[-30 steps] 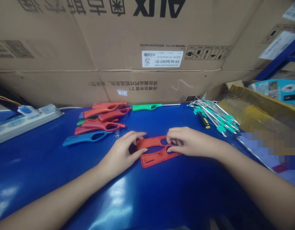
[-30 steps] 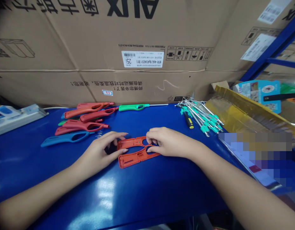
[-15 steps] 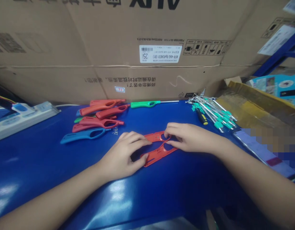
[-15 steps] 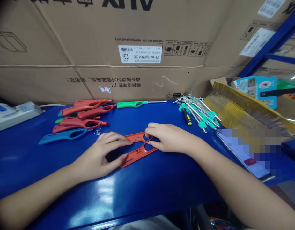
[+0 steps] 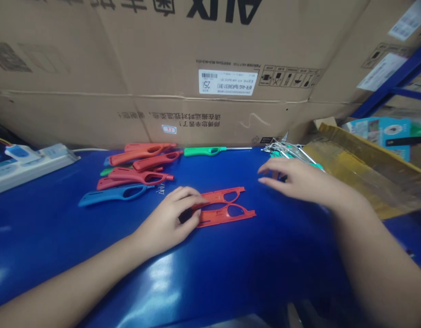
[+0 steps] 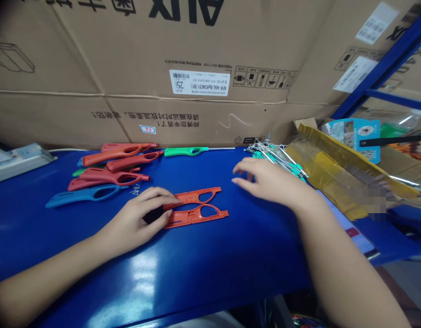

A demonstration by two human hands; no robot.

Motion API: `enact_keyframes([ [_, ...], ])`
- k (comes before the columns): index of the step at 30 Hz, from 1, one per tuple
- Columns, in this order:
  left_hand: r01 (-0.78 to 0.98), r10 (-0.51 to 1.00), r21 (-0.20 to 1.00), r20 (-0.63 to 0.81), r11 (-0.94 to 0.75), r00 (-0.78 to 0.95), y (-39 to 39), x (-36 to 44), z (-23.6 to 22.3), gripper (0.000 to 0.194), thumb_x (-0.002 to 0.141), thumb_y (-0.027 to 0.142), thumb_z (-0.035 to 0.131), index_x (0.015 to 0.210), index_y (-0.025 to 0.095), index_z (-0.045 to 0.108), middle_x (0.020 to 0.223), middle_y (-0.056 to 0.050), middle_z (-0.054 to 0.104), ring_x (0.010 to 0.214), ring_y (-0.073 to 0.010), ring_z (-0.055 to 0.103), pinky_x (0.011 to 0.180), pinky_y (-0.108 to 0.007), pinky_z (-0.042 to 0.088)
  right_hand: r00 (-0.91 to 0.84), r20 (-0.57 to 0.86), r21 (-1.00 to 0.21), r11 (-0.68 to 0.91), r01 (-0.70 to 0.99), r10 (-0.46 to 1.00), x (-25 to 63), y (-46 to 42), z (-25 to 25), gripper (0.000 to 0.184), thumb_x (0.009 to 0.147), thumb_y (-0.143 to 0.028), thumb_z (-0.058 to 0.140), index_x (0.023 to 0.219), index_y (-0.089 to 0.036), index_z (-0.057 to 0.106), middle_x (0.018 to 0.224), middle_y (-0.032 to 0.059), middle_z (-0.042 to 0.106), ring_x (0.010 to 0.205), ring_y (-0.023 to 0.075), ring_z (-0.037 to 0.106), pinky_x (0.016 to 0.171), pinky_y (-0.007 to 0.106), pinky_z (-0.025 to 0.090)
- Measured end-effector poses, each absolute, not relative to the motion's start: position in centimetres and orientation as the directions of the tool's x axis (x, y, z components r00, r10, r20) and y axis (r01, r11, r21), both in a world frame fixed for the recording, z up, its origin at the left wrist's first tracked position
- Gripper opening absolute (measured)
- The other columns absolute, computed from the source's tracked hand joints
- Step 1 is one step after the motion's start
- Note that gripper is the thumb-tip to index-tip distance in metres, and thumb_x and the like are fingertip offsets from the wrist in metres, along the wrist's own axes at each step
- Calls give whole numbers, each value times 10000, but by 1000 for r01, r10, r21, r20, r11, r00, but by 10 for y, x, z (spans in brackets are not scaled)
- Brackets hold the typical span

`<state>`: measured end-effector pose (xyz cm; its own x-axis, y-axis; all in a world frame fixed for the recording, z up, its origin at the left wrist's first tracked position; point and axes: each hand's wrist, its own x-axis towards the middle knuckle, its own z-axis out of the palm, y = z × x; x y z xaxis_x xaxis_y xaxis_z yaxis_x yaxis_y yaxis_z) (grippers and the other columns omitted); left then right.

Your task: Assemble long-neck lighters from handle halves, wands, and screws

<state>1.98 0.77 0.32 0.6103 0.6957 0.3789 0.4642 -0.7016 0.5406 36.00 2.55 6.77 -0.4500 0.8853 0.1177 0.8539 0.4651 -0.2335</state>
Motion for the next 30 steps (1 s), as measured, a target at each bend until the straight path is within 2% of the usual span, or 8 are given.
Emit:
enact_keyframes([
  [5,441,676,530,421,-724,605,6,21,3,240,971,174,553,1156,219,700,1149,-65,671,1062,-199,622,950,-349,517,32,368,-156,28,987,929,405,44,79,197,872,-368,590,819,-215,703,904,90,749,821,258,675,724,358,480],
  [8,438,648,501,398,-746,649,3,21,4,241,957,255,625,1187,227,689,1189,-71,671,1110,-220,611,983,-380,508,210,302,-137,-175,975,930,422,49,81,263,852,-358,592,634,-217,632,659,98,673,661,259,632,611,353,434],
  [10,446,623,463,366,-766,691,0,20,5,341,903,334,708,1228,236,673,1224,-72,671,1146,-248,601,1000,-411,499,283,217,-112,-264,958,934,428,52,79,256,843,-342,610,621,-218,632,648,95,667,646,252,627,597,344,426],
  [13,462,597,409,318,-787,737,-3,20,8,473,849,406,757,1278,237,649,1275,-81,666,1183,-280,592,1021,-451,481,286,163,-111,-270,956,944,431,58,70,55,783,-228,654,772,-207,704,819,96,736,738,244,666,636,320,449],
  [17,499,605,364,292,-786,740,-2,20,8,432,883,396,718,1278,231,660,1318,-97,652,1213,-296,587,1027,-473,480,294,120,-104,-283,953,948,432,68,55,108,737,-173,659,824,-203,715,836,84,739,758,238,678,618,297,439],
  [19,518,622,364,287,-774,728,-1,19,5,407,895,386,706,1269,229,672,1324,-102,648,1211,-296,597,1021,-475,492,312,104,-101,-302,948,945,434,71,49,61,745,-217,679,802,-205,696,782,68,722,717,227,670,594,288,430],
  [24,524,658,416,312,-743,685,4,19,-2,322,959,352,631,1250,225,684,1306,-96,655,1200,-268,626,1049,-456,508,335,113,-95,-325,941,936,439,75,41,185,759,-317,716,903,-209,673,798,63,712,702,227,651,578,293,413],
  [30,505,679,486,302,-713,669,6,19,-3,273,965,330,615,1203,219,691,1290,-85,653,1178,-246,650,1037,-414,538,349,87,-99,-340,935,933,434,78,37,100,766,-286,705,779,-222,630,773,54,695,678,208,632,559,285,397],
])
